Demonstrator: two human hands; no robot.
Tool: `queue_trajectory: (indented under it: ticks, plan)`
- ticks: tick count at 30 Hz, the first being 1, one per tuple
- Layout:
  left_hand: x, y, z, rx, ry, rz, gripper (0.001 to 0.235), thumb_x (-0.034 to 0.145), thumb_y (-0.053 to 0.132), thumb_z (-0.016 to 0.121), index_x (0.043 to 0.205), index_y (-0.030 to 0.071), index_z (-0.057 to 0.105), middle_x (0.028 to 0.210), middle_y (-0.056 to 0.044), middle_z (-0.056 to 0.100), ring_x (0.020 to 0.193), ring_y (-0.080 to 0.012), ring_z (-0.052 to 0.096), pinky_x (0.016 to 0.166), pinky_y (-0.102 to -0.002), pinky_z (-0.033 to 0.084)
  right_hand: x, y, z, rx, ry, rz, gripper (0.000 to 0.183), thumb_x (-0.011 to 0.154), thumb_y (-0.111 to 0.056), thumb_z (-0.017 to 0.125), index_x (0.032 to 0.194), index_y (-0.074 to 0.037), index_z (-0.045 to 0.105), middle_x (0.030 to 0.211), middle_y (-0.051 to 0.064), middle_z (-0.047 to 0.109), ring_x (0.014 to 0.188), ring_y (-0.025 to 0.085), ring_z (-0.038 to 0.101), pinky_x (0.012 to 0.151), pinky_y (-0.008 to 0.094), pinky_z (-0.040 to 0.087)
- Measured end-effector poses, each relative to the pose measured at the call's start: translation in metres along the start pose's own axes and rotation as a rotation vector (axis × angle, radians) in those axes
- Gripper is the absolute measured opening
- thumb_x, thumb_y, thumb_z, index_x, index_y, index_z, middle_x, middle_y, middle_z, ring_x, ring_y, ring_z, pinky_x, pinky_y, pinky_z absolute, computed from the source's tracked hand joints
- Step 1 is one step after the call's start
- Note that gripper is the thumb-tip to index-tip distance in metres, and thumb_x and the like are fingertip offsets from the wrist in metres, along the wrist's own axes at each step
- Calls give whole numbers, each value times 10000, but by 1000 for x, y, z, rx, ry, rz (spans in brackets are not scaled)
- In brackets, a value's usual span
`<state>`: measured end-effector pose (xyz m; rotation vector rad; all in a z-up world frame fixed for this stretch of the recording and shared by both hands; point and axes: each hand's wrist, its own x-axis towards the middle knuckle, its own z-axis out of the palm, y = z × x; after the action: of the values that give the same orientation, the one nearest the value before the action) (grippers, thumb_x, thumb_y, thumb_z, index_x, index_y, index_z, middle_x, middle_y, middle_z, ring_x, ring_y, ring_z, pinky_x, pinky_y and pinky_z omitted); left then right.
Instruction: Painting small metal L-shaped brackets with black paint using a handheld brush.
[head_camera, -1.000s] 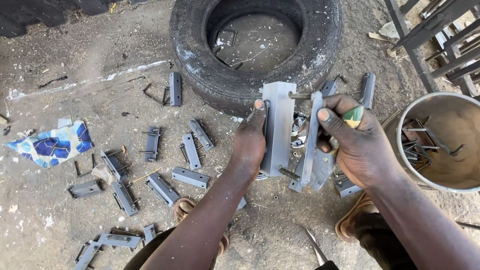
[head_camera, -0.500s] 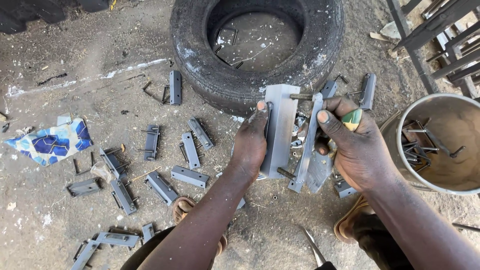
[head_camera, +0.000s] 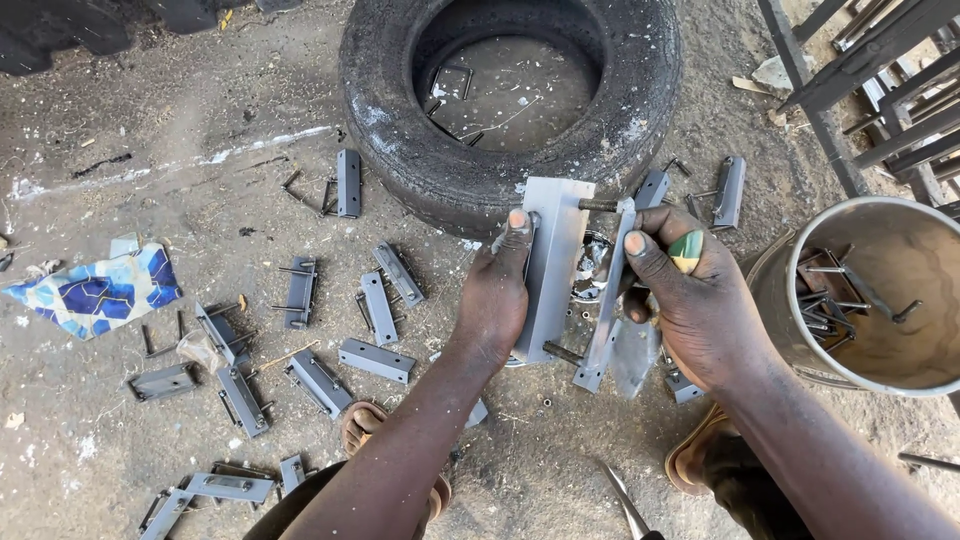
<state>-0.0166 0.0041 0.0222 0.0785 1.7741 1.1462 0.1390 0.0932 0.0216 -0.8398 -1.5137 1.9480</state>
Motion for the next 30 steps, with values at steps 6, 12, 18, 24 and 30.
queue_trajectory:
  ticks: [6,12,18,24,30]
  plan:
    - [-8,4,1,-55,48,4,691,856,676,382,1085,114,714,986,-38,759,970,-196,705,900,-365,523,-2,4,10,-301,56,112,247,1020,-349,545,1071,-108,553,756,13,512,558,115,495,463,262,430]
    - [1,-5,-3,-160,84,97,825,792,671,405,1407,169,627,1454,-2,662,1406,-191,567,1193,-345,374,5,-12,17,-229,-3,293,549,916,-390,577,1373,-90,620,939,38,649,516,112,458,415,240,353]
    - [-6,6,-5,-192,50,100,715,871,612,398,1303,114,676,1298,-79,735,1222,-233,673,1065,-367,497,4,1,6,-170,-113,430,329,1005,-346,551,1168,-92,680,656,28,534,537,132,408,488,273,338]
    - [-1,-16,-1,-84,-93,131,732,996,649,359,1455,88,461,1246,-150,586,1248,-312,561,1109,-513,403,8,32,14,-111,-77,162,283,1000,-146,646,1176,75,653,709,80,553,480,99,524,400,226,427]
    - [-5,-7,-4,206,-172,172,849,925,733,327,1455,82,459,1321,-183,608,1268,-358,603,1106,-550,441,9,19,18,-63,-75,251,287,1017,-213,644,1127,51,661,687,82,537,461,128,523,385,252,437]
